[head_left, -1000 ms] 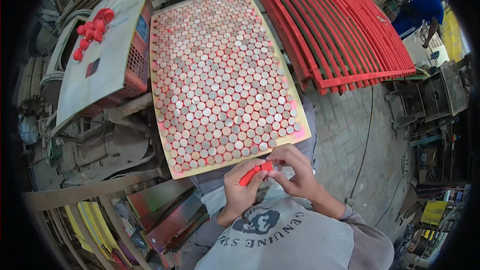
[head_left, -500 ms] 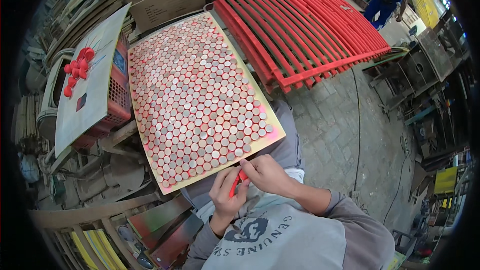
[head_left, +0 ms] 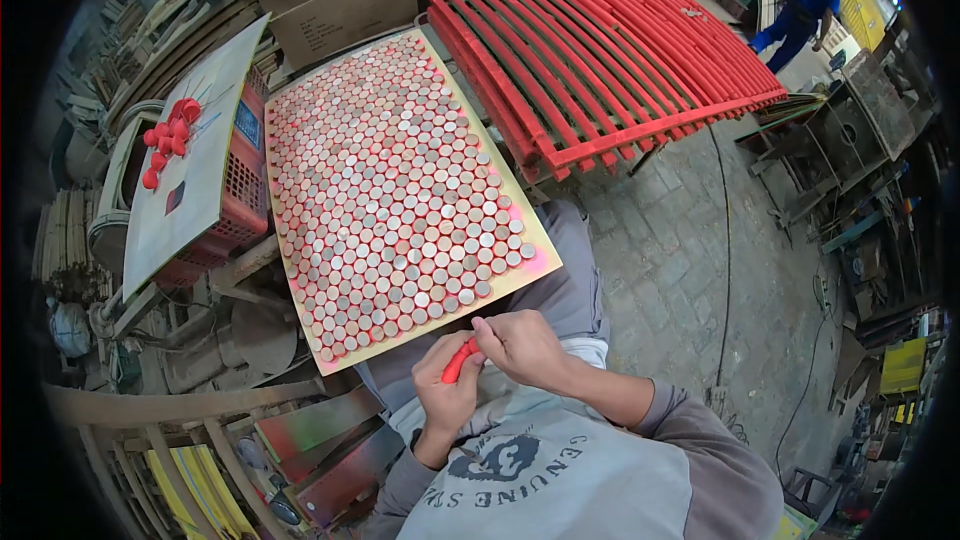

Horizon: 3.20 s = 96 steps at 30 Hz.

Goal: The person repeatedly picks up small red cylindrical pieces from a red slatted tray and places them into empty slots on a yellow board with a dense grid of circular indentations. They handle the pieces one at a time, filling gaps in the pattern across the board's surface.

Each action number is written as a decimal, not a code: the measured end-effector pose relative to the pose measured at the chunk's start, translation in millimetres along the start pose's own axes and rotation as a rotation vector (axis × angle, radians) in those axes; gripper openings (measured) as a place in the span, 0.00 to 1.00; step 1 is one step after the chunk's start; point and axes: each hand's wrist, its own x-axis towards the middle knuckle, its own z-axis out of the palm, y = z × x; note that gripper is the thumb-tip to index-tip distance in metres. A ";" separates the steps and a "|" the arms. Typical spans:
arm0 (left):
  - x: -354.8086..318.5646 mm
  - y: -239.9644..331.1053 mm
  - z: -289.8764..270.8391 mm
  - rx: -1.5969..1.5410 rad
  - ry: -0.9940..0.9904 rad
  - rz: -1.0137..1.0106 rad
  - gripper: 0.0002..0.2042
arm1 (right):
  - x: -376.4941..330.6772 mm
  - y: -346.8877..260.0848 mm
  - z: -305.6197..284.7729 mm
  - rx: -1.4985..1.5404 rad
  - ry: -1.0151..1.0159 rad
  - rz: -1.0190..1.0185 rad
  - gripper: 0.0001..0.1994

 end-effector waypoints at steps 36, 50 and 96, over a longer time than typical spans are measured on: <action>-39.8 -5.4 34.9 0.079 -0.151 0.013 0.14 | -53.0 58.2 -11.8 0.022 -0.232 0.101 0.26; -21.3 3.4 35.2 0.125 -0.147 0.025 0.14 | -37.6 63.3 -30.3 0.244 -0.289 0.065 0.21; 5.0 -20.4 -11.8 -0.805 -0.435 -0.794 0.12 | 17.9 50.9 -21.5 -0.277 0.130 0.299 0.14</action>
